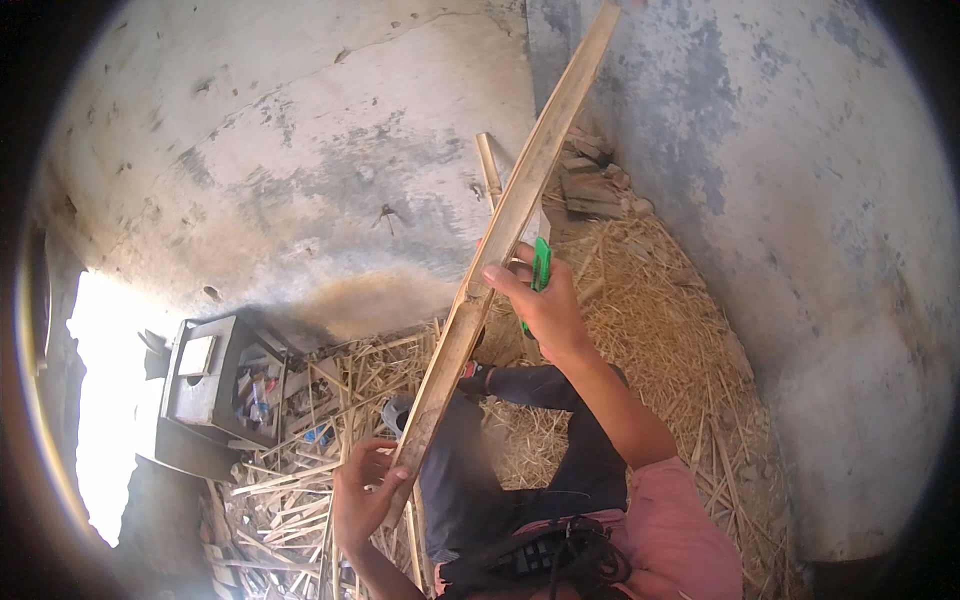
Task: The person whittles and shaves pieces of wood using a utility knife.
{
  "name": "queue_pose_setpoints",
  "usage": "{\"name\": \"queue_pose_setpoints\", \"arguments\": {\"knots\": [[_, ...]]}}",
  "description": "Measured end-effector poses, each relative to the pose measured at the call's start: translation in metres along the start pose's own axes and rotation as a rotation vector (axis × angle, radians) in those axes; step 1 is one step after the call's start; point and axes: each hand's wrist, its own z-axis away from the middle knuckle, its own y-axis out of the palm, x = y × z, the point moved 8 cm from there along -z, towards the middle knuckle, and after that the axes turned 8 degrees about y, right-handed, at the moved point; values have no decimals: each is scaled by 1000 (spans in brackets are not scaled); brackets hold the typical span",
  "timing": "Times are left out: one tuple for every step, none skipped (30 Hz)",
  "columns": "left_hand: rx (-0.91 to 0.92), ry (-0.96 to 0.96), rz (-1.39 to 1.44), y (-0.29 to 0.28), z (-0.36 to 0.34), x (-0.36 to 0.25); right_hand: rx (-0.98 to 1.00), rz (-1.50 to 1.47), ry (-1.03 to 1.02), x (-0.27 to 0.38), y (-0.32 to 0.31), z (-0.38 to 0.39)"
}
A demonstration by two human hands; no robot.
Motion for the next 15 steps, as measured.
{"name": "queue_pose_setpoints", "arguments": {"knots": [[-40,13,26,-8,-1,0,-14,-11,-21,-1,2,-1],[-44,11,26,-12,-1,1,-10,-11,-20,0,3,-2],[-16,28,33,-15,-1,2,-17,-11,-24,3,1,-3],[12,42,39,-17,0,2,-24,-14,-24,3,0,-4],[39,36,30,-18,1,1,-21,-15,-19,2,-1,-6],[39,31,30,-20,2,3,-55,-12,-26,3,-5,-9],[48,23,-27,-21,5,5,-87,-10,-36,5,-10,-11],[57,16,-84,-23,7,8,-84,-10,-34,7,-12,-14],[56,13,-84,-24,9,14,-83,-22,-50,10,-15,-16],[83,-14,-105,-21,10,21,-83,-31,-67,13,-17,-19],[111,-41,-126,-19,10,27,-104,-48,-77,17,-19,-20],[110,-43,-125,-16,12,28,-102,-47,-76,18,-18,-20],[26,-104,37,-17,9,25,-114,-46,-89,20,-20,-20],[-58,-165,199,-18,9,26,-125,-45,-101,22,-22,-20],[-57,-165,201,-17,8,31,-126,-42,-101,22,-23,-20]]}}
